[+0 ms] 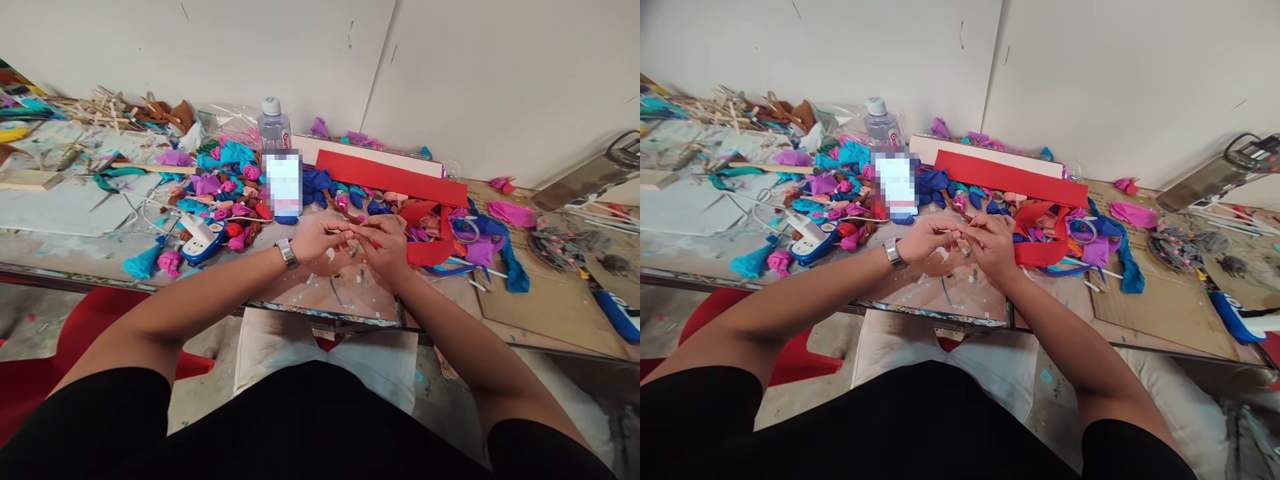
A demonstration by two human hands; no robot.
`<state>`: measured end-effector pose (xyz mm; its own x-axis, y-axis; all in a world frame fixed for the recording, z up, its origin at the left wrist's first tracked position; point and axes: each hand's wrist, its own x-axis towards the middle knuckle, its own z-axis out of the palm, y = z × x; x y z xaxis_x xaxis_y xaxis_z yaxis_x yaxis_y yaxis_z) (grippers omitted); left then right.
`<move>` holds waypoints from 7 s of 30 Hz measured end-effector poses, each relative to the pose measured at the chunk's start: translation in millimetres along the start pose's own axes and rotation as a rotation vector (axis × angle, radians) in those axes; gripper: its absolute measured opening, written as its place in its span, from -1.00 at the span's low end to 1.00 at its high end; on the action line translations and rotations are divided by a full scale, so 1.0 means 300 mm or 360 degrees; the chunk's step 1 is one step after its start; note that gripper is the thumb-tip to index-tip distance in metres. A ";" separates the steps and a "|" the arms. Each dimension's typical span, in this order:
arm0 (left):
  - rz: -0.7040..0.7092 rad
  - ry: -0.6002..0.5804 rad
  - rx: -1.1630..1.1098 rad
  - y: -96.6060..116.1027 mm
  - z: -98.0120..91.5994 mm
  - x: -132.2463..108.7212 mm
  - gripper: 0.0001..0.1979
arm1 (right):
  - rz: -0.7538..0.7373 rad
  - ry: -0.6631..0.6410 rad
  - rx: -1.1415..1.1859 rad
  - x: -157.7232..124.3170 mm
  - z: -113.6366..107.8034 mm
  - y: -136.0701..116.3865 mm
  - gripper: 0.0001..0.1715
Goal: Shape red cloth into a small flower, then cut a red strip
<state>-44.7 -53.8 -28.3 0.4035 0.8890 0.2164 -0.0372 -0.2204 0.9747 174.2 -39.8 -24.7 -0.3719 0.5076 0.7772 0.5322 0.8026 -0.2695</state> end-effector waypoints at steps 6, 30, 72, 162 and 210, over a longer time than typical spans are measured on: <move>-0.0090 -0.0008 -0.0132 0.003 0.004 -0.002 -0.46 | -0.0026 0.0030 -0.0001 0.006 -0.006 -0.014 -0.83; 0.0245 0.0255 0.0203 -0.001 -0.007 -0.001 -0.51 | 0.0035 -0.0009 0.0075 0.017 -0.013 -0.034 -0.75; 0.0672 0.0199 0.0826 0.021 -0.019 -0.004 -0.63 | 0.0196 0.0008 0.0152 -0.001 0.014 -0.004 -0.62; 0.0429 -0.0148 0.0324 0.036 -0.024 0.002 -0.53 | 0.0040 0.0050 0.0274 0.006 0.006 0.011 -0.50; 0.0362 0.0075 0.0372 0.026 -0.017 -0.003 -0.53 | 0.0075 -0.0019 0.0188 -0.003 0.004 0.020 -0.70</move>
<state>-50.1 -54.3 -20.7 0.3661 0.8227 0.4348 0.0915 -0.4968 0.8630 176.9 -35.0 -27.6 -0.3581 0.5489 0.7553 0.4561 0.8087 -0.3715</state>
